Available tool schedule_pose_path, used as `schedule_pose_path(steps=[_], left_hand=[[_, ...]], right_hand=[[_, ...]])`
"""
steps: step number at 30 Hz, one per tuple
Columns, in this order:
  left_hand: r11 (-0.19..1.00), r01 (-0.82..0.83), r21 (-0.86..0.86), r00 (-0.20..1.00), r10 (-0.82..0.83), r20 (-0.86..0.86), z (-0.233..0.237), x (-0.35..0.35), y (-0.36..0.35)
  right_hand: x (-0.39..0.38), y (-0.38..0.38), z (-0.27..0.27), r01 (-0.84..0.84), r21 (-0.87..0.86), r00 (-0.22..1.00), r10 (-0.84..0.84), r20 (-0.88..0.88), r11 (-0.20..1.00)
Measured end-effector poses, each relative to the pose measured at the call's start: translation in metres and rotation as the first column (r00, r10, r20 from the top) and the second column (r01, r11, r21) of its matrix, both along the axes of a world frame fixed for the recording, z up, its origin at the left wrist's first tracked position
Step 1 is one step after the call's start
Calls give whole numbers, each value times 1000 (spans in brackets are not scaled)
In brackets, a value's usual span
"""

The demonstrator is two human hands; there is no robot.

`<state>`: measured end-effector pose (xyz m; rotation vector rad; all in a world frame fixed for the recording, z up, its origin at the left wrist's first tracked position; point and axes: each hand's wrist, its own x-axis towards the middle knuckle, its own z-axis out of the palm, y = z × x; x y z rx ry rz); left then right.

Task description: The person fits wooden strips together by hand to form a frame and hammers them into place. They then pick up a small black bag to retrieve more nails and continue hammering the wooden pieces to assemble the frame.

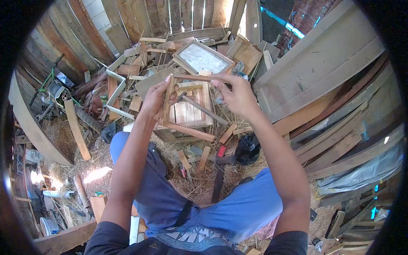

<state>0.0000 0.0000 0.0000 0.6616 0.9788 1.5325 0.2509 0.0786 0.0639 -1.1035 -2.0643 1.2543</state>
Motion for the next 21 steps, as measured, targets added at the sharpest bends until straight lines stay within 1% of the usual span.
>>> schedule_pose_path(steps=[2,3,5,6,8,15,17,21], left_hand=[[1000,-3,12,999,2,42,0,2,-1],[1000,1,-15,1000,-1,3,5,-7,-6],[1000,23,-1,998,-23,51,3,-5,-5],[1000,25,1,998,-25,53,3,-3,-4],[1000,18,-15,997,-17,70,5,1,-3],[1000,10,-27,997,-8,73,-2,4,5],[999,21,-29,996,-18,83,-2,4,6],[998,2,-70,998,2,61,1,6,5]], right_hand=[[-1,0,-9,4,306,998,13,-56,952],[-7,-5,-16,19,280,996,7,-94,960],[-5,-6,-16,22,393,996,13,-85,919],[-4,-4,-17,22,394,997,12,-83,919],[-3,-1,-21,24,533,995,34,-99,846],[0,2,-24,39,589,997,12,-83,807],[-1,-1,-24,55,631,993,21,-113,774],[-1,-1,-25,55,631,991,38,-132,774]])
